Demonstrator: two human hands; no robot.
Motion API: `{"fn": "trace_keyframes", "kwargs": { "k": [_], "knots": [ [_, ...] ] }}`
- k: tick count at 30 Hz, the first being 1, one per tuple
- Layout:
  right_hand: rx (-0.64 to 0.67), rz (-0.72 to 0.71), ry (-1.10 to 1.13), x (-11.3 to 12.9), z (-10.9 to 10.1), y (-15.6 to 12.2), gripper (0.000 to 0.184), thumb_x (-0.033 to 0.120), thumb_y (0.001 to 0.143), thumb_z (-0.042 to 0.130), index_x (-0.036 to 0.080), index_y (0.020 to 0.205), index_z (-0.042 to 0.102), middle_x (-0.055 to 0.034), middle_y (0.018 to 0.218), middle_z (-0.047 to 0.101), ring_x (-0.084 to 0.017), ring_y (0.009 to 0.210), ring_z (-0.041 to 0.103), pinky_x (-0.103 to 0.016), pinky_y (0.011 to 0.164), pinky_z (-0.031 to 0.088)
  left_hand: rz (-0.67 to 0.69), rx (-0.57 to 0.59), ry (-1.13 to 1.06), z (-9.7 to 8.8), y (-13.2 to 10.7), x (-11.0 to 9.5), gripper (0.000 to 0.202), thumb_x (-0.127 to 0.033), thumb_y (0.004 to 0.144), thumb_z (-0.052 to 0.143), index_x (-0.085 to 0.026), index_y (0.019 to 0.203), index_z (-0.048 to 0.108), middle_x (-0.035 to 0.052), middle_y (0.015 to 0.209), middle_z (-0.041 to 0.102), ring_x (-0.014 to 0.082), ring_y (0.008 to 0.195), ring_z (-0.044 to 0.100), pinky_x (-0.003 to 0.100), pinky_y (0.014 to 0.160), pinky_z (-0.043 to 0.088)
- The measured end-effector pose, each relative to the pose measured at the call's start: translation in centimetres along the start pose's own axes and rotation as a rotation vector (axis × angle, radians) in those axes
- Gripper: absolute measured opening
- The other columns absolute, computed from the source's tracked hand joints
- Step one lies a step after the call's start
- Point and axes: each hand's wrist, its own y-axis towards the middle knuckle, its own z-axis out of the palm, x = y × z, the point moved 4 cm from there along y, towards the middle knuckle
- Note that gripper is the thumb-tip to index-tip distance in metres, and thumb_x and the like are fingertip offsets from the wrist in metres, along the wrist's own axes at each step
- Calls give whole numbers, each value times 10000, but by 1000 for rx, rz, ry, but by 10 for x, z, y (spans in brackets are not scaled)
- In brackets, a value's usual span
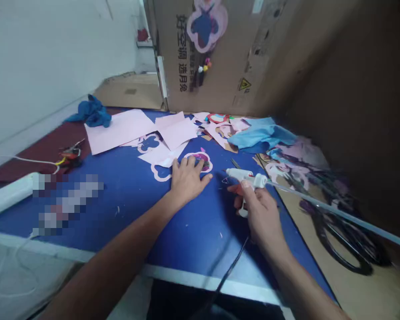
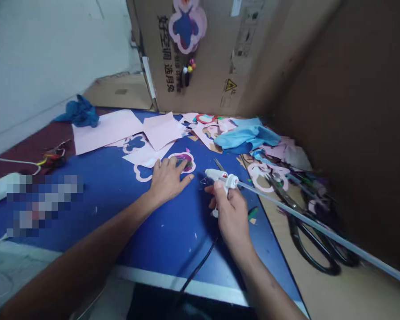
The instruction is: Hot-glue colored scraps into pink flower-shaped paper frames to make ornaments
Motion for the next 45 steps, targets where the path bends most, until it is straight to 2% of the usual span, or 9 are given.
{"fn": "trace_keyframes", "kwargs": {
  "k": [10,14,18,21,26,30,34,38,45],
  "knots": [
    [-23,26,58,3,2,3,849,979,920,604,169,923,859,-55,713,703,-183,616,616,-326,587,479,-5,-3,12,4,3,1,611,-612,1149,522,-229,1601,673,170,1503,700,404,1397,600,633,1272,365],
    [-15,96,149,0,3,1,824,969,877,682,168,942,867,-61,712,721,-183,617,635,-312,569,497,1,-4,16,5,3,1,628,-620,1156,502,-215,1602,675,180,1506,701,410,1400,604,656,1287,355],
    [-35,156,290,-6,3,-3,733,883,855,802,168,1001,874,-118,959,850,-178,699,698,-291,595,536,9,-3,9,5,3,1,632,-612,1160,497,-195,1601,672,190,1509,702,406,1410,606,674,1317,324],
    [-11,222,418,-11,5,-8,653,792,823,898,189,1073,873,-132,1158,880,-193,784,757,-288,625,577,24,-13,3,5,3,0,622,-600,1164,493,-191,1595,678,196,1505,706,404,1412,612,690,1326,314],
    [19,298,526,-13,4,-17,650,746,768,964,201,1109,866,-135,1212,885,-212,823,797,-296,648,622,24,-39,1,5,3,1,633,-595,1161,495,-163,1584,681,212,1512,709,415,1436,609,730,1338,290],
    [18,282,517,-9,-1,-20,632,750,776,957,212,1099,874,-127,1220,885,-206,827,798,-286,640,619,8,-49,-36,2,-1,4,663,-577,1145,521,-141,1635,626,221,1698,600,425,1594,508,694,1385,261],
    [21,288,529,-7,-4,-22,638,748,776,957,221,1125,875,-121,1221,886,-206,829,797,-290,650,627,87,50,-129,0,-2,3,696,-501,1168,479,-125,1754,471,165,1849,435,356,1749,336,580,1448,211],
    [28,297,539,-8,-4,-24,630,749,804,940,210,1124,873,-127,1258,879,-209,864,807,-292,675,639,127,164,-180,5,0,4,705,-481,1195,417,-86,1779,404,186,1832,456,333,1742,369,560,1453,218],
    [39,304,566,-8,-4,-24,595,733,827,934,228,1134,864,-103,1222,886,-210,887,809,-299,691,636,124,135,-233,7,4,12,654,-460,1164,490,-157,1743,457,181,1814,488,352,1732,378,593,1420,294]
  ]
}}
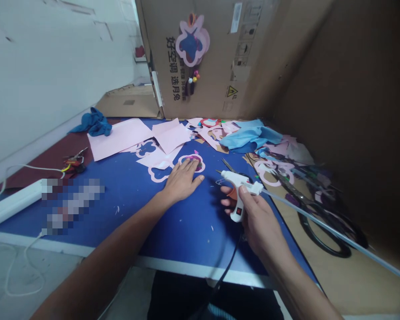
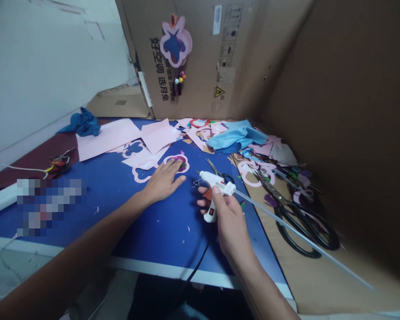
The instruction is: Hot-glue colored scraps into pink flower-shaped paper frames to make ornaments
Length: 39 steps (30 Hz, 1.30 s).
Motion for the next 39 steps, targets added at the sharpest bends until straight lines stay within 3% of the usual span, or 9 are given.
{"fn": "trace_keyframes", "kwargs": {
  "k": [4,6,9,14,18,24,32,36,39],
  "knots": [
    [6,2,45,-1,3,2,553,707,853,925,239,1141,864,-98,1256,882,-211,915,809,-302,705,625,-83,-202,-81,-24,-19,-5,516,-354,1097,597,-168,1579,611,181,1709,597,343,1631,497,521,1357,394],
    [15,-2,58,-3,6,3,531,699,872,911,238,1132,868,-104,1283,878,-231,972,813,-322,748,630,-145,-255,-189,-36,-38,-15,317,-318,1072,599,-186,1323,742,156,1416,761,324,1371,677,475,1206,513],
    [20,-20,39,-8,12,7,519,703,910,874,241,1147,876,-104,1327,868,-277,1120,806,-371,879,634,-212,-71,-539,-38,-68,-41,256,-428,1050,626,-229,947,750,51,956,783,240,893,716,368,849,555],
    [107,-62,-8,-11,32,12,501,731,968,804,269,1147,878,-67,1324,869,-296,1206,780,-394,1001,594,-239,132,-910,-42,-101,-78,278,-461,1014,637,-221,920,740,8,814,741,188,753,640,312,713,454],
    [187,-104,-19,-9,54,15,565,764,949,798,246,1157,880,-87,1266,875,-289,1137,779,-392,961,576,-295,107,-854,-65,-131,-66,292,-460,1007,634,-223,852,707,9,789,722,190,757,640,302,711,447],
    [325,-137,-66,-24,78,15,615,782,938,780,228,1183,887,-96,1211,880,-269,1081,765,-373,916,551,-431,351,-918,-69,-186,-45,368,-524,975,691,-200,816,766,31,776,740,202,760,673,284,706,491],
    [326,-128,-54,-28,82,13,616,795,905,781,236,1143,884,-97,1255,876,-269,1083,766,-378,937,552,-477,201,-1023,-40,-152,-60,326,-450,893,794,-215,1116,763,31,932,785,226,904,745,327,807,574],
    [301,-161,-61,-17,84,15,617,766,898,789,220,1172,873,-100,1252,879,-253,999,757,-360,865,549,-621,149,-1087,-31,-124,-67,352,-499,894,844,-214,939,643,18,825,729,200,836,746,292,731,572],
    [297,-173,-16,-13,84,15,646,778,881,788,201,1166,854,-112,1259,878,-256,1012,765,-354,868,561,-645,38,-1139,-30,-112,-67,437,-536,881,884,-228,995,596,-11,812,711,169,753,726,273,686,566]
  ]
}}
